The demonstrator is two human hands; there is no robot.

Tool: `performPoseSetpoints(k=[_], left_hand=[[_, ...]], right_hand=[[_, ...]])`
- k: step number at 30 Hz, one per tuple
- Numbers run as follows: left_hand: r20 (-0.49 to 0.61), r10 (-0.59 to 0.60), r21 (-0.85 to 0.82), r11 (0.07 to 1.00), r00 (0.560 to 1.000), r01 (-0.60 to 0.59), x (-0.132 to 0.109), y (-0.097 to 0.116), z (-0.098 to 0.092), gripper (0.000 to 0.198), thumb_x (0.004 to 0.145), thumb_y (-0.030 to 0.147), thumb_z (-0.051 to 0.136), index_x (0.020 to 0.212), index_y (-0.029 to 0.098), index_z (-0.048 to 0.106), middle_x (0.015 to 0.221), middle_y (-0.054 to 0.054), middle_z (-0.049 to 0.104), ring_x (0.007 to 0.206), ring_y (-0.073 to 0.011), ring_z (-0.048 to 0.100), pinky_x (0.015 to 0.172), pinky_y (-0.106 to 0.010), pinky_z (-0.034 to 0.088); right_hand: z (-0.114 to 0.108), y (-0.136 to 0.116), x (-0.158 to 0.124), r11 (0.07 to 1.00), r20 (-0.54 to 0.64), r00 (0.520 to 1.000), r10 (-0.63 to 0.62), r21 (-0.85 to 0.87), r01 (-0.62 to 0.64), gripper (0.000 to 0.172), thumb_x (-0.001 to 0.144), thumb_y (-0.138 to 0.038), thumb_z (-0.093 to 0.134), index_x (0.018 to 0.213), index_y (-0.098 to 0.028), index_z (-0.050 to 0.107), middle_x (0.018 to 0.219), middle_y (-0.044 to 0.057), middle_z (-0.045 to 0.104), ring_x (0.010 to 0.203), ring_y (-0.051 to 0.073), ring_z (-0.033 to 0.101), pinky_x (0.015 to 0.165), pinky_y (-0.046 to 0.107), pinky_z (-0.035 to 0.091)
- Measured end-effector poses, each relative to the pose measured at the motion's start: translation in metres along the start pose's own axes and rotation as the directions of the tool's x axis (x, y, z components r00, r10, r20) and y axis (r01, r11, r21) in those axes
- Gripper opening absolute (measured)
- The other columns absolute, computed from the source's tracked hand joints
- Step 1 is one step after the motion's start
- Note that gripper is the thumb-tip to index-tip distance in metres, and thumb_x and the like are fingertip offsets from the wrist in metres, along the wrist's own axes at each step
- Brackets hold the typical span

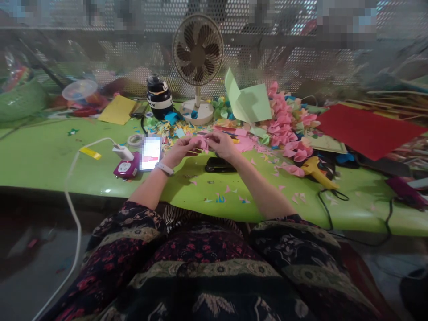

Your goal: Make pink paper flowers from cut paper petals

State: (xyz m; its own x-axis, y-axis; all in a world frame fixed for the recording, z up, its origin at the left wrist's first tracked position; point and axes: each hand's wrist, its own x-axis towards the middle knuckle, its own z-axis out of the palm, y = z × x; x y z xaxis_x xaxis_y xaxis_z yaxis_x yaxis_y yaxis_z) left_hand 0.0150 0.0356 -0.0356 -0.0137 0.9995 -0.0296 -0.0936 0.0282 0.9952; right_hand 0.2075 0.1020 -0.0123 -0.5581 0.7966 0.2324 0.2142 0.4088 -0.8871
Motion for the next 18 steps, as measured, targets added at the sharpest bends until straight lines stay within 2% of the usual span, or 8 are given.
performPoseSetpoints(k=[4, 8, 18], left_hand=[[-0.040, -0.008, -0.064, 0.998, 0.999, 0.006, 0.0010, 0.0001, -0.0008, 0.045, 0.069, 0.051, 0.089, 0.094, 0.017, 0.074, 0.088, -0.004, 0.075, 0.075, -0.0115, 0.069, 0.072, -0.024, 0.054], [-0.032, 0.013, -0.085, 0.996, 0.999, -0.016, 0.0004, 0.0012, -0.0002, 0.042, 0.071, 0.049, 0.089, 0.092, 0.016, 0.074, 0.086, -0.003, 0.074, 0.076, -0.0110, 0.068, 0.074, -0.026, 0.054], [-0.037, -0.007, -0.099, 0.995, 0.999, 0.003, 0.0003, 0.0012, 0.0013, 0.035, 0.072, 0.042, 0.089, 0.089, 0.016, 0.074, 0.083, -0.003, 0.073, 0.074, -0.0107, 0.066, 0.070, -0.024, 0.053]], right_hand=[[-0.0012, -0.0032, -0.0012, 0.988, 0.082, 0.996, 0.022, 0.153, -0.034, 0.019, 0.083, -0.026, 0.070, 0.101, -0.017, 0.072, 0.080, 0.002, 0.072, 0.074, 0.015, 0.064, 0.072, 0.029, 0.055], [-0.0015, -0.0049, -0.0015, 0.987, 0.090, 0.996, 0.023, 0.158, -0.037, 0.018, 0.080, -0.022, 0.073, 0.096, -0.017, 0.072, 0.084, 0.003, 0.075, 0.077, 0.016, 0.067, 0.076, 0.031, 0.058], [-0.0003, -0.0015, -0.0002, 0.965, 0.105, 0.992, 0.067, 0.246, -0.091, 0.016, 0.078, -0.029, 0.078, 0.089, -0.018, 0.074, 0.082, 0.003, 0.077, 0.075, 0.015, 0.068, 0.069, 0.027, 0.058]])
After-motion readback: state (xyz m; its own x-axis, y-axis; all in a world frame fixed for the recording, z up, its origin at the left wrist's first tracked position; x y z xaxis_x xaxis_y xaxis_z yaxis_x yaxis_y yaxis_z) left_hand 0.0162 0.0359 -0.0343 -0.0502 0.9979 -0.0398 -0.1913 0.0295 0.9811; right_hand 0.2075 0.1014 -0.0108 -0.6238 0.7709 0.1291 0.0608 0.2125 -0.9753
